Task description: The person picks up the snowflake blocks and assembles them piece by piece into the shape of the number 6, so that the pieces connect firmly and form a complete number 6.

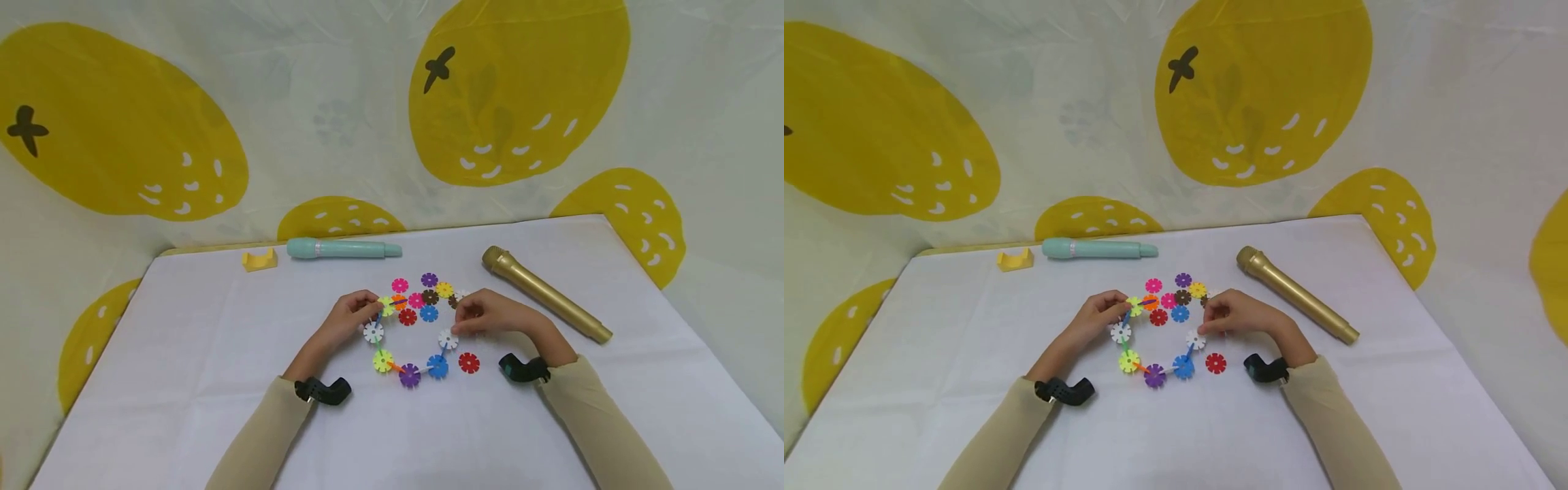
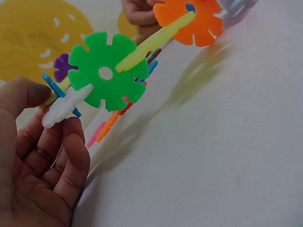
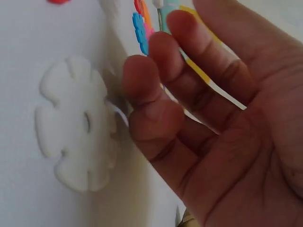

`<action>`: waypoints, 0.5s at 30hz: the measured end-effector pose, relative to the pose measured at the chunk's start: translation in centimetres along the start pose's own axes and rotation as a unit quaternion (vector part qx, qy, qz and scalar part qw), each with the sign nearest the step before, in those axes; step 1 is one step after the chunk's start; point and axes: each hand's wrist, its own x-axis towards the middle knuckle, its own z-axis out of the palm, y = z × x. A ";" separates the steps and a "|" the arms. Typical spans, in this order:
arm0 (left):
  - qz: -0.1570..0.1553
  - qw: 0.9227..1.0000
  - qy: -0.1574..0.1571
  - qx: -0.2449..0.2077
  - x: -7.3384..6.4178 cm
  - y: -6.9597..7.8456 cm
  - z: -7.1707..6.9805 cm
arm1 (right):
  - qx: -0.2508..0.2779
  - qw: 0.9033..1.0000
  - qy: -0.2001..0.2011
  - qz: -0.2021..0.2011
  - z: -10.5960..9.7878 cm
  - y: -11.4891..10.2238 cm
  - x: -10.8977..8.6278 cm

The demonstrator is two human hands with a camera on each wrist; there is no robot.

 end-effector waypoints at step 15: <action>-0.001 1.000 0.013 0.001 -1.6 3.2 0.5 | 0.026 0.992 -0.113 -0.051 -0.2 0.6 -0.5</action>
